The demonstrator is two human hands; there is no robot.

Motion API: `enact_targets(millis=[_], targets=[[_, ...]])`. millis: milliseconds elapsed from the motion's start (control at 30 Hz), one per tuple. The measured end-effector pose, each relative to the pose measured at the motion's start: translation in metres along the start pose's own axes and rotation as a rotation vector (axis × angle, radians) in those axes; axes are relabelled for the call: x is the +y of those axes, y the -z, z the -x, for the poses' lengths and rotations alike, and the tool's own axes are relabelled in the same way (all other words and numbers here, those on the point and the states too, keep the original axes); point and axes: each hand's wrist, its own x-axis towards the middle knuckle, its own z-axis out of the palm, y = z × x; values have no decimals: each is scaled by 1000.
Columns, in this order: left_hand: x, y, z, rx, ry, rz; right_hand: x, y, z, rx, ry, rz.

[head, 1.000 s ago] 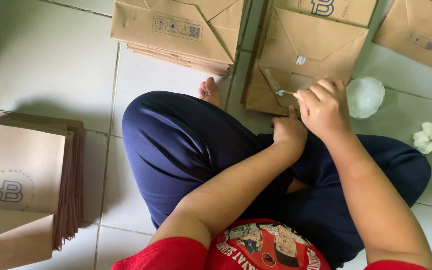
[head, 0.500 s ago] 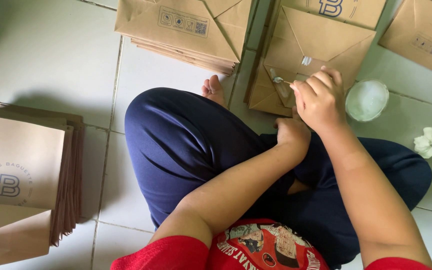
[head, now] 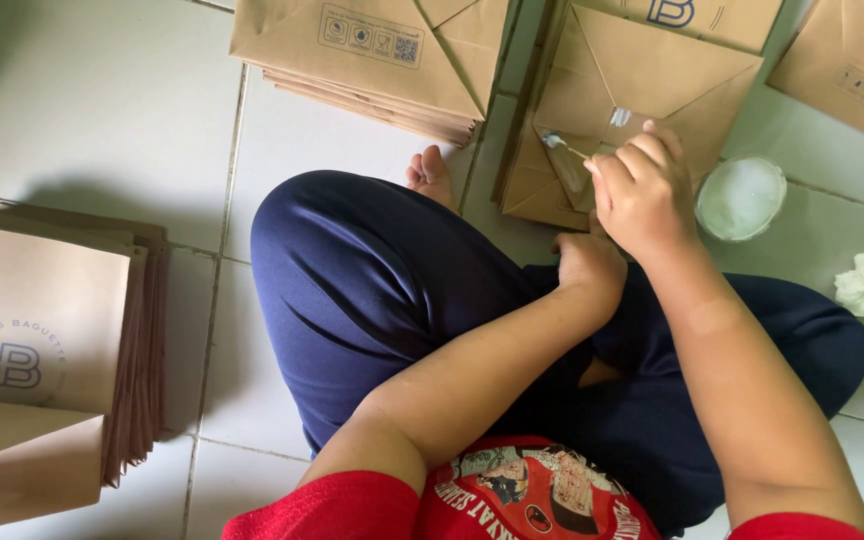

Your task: The person sits on the floor and assembles flat paper bags by folding them into shape. They use a small brush to apply white glue from a container onto the bag's flaps and seams, then press the glued areas together to secure the structure.

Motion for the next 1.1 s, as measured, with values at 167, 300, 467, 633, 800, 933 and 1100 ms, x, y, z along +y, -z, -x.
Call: enact_targets(millis=[167, 300, 467, 633, 800, 933, 1100], targets=[[1, -16, -17, 9, 5, 15, -4, 13, 24, -59, -34, -20], [-1, -12, -14, 2, -10, 7, -15, 28, 28, -90, -57, -38], [0, -13, -17, 4, -3, 29, -21, 39, 39, -98, -133, -91], [4, -30, -31, 8, -26, -77, -6, 54, 60, -51, -331, -139], [4, -24, -28, -126, -4, -169, 37, 82, 103, -242, -743, -94], [6, -37, -36, -85, -20, -240, 66, 106, 117, -461, -1041, -120], [4, -29, -26, -42, 51, -210, 81, 107, 123, -561, -1213, -276]])
